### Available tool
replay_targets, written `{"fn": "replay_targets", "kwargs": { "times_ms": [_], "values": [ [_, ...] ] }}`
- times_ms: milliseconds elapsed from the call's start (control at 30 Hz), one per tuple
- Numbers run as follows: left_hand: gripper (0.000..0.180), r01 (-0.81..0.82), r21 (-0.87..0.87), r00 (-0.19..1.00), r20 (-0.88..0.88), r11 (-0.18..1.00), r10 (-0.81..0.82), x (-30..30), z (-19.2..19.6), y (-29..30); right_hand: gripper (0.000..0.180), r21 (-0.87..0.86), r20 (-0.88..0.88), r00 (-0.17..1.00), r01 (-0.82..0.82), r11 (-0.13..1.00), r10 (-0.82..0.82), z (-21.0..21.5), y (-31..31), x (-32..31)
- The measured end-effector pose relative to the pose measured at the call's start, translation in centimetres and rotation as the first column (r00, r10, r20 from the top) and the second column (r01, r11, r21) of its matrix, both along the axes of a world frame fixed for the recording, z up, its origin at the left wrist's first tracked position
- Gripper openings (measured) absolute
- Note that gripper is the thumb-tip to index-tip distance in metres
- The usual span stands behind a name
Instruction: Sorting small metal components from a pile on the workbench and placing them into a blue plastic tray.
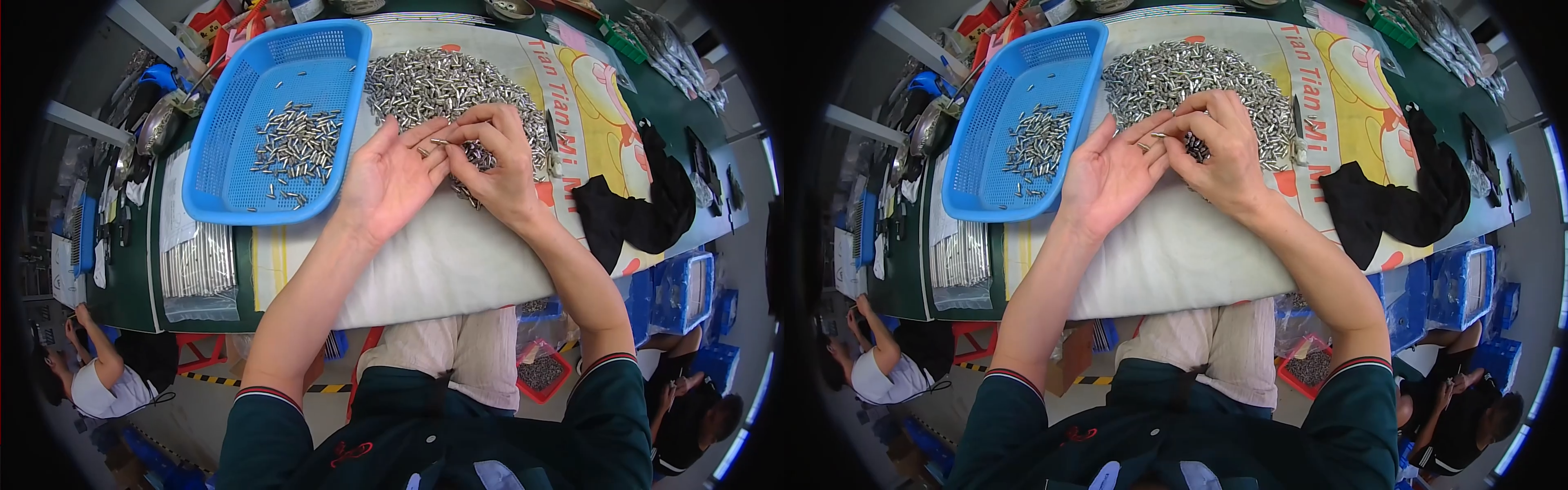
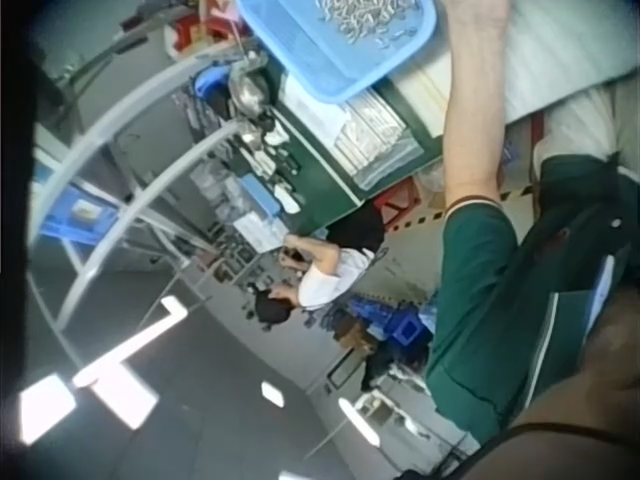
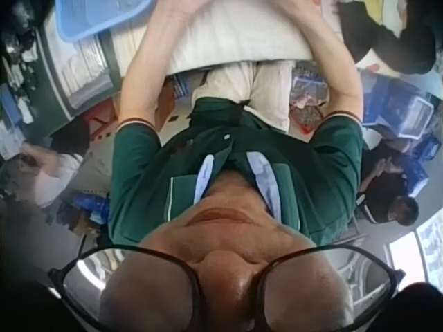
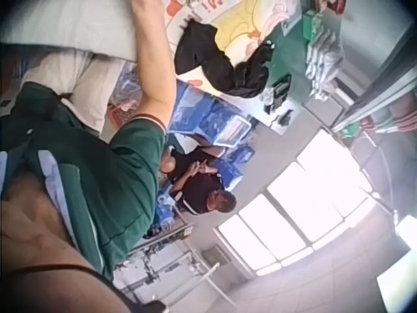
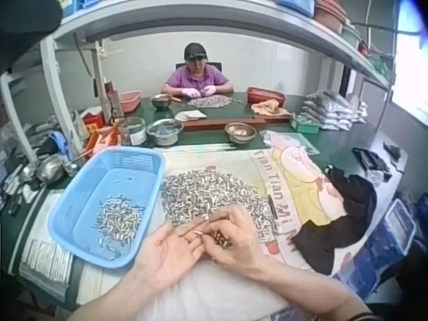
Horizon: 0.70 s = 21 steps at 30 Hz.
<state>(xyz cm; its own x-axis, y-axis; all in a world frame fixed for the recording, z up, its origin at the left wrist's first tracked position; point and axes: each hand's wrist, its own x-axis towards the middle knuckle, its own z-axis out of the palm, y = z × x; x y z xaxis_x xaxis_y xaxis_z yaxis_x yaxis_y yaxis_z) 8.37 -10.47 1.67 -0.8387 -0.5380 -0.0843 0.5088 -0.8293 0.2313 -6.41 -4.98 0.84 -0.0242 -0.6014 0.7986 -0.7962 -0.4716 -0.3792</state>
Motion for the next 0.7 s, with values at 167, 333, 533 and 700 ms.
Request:
{"fn": "replay_targets", "kwargs": {
  "times_ms": [167,333,533,700],
  "values": [
    [0.05,-0.004,-0.03,1.0,0.027,1.0,0.004,0.03,-0.04,-0.15,0.015,0.055,-0.034,0.998,-0.046,0.997,0.048,0.12,0.09,0.3],
    [0.056,-0.046,-0.138,0.989,0.132,0.989,0.065,-0.1,0.29,0.18,0.015,0.074,-0.14,0.989,-0.042,0.996,0.052,0.46,0.33,0.22],
    [0.064,0.029,-0.272,0.975,0.218,0.962,0.032,-0.18,0.07,0.42,0.01,0.144,-0.134,0.984,-0.1,0.984,0.12,0.39,0.55,0.42],
    [0.066,0.067,-0.231,0.977,0.213,0.971,-0.017,-0.17,-0.12,0.22,0.011,0.205,-0.081,0.986,-0.13,0.97,0.149,0.58,0.63,0.18]
  ]
}}
